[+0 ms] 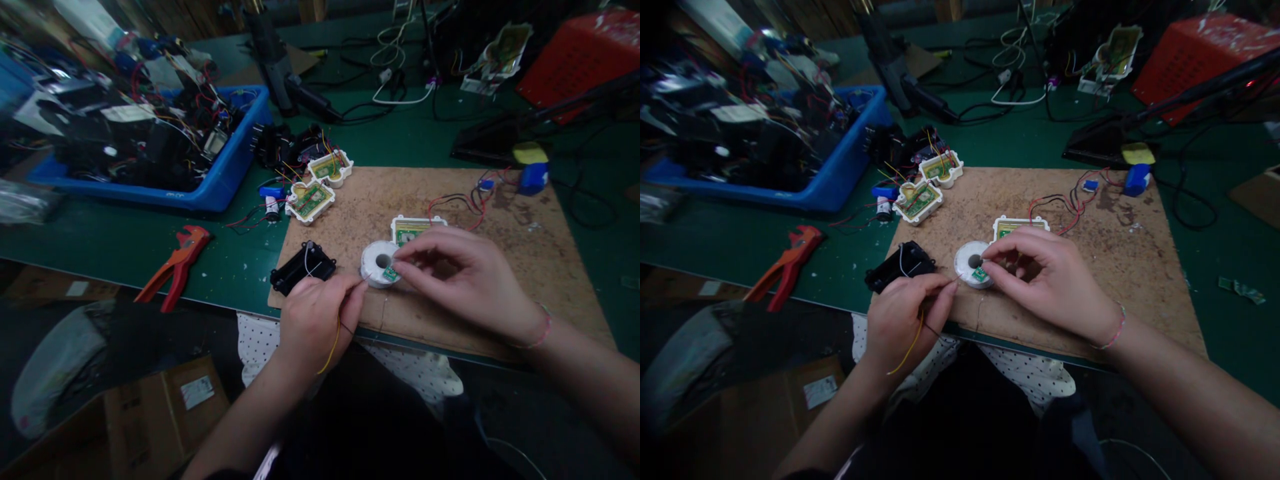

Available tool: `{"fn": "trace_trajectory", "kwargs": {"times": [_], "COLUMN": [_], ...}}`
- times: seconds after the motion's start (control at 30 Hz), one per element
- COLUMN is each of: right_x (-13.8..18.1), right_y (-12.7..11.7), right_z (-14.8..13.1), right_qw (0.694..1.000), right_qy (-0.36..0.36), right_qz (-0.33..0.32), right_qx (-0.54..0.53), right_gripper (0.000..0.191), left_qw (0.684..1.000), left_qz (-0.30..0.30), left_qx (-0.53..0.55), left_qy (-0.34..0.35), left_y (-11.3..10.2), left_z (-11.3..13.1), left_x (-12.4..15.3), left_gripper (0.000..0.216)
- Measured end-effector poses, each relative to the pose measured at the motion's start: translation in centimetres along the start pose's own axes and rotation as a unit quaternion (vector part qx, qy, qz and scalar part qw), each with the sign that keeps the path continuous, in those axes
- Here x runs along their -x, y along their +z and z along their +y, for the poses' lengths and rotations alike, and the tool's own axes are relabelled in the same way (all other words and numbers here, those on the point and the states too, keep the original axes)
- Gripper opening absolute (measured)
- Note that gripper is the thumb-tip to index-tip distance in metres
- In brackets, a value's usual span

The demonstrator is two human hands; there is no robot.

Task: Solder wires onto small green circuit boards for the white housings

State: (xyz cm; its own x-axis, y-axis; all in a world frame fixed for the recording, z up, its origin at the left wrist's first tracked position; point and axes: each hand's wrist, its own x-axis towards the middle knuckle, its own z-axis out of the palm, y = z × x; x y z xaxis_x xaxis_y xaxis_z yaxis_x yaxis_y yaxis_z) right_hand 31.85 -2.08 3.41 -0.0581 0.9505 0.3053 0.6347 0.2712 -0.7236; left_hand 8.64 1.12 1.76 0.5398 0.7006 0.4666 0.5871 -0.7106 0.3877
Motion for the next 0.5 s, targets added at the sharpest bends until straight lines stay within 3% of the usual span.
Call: {"fn": "trace_trajectory", "kwargs": {"times": [0.27,0.5], "right_x": [0.08,0.34], "right_y": [0.02,0.55], "right_z": [-0.12,-0.18], "right_qw": [0.999,1.000], "right_qy": [0.009,-0.007], "right_qz": [-0.005,0.026], "right_qx": [-0.033,0.011], "right_gripper": [0.018,0.016], "left_qw": [0.996,0.989], "left_qz": [0.018,0.047], "left_qx": [0.072,0.127], "left_qy": [-0.055,-0.052], "left_y": [-0.31,0.07], "left_z": [0.32,0.17], "left_x": [-0.10,-0.12], "left_gripper": [0.005,0.005]}}
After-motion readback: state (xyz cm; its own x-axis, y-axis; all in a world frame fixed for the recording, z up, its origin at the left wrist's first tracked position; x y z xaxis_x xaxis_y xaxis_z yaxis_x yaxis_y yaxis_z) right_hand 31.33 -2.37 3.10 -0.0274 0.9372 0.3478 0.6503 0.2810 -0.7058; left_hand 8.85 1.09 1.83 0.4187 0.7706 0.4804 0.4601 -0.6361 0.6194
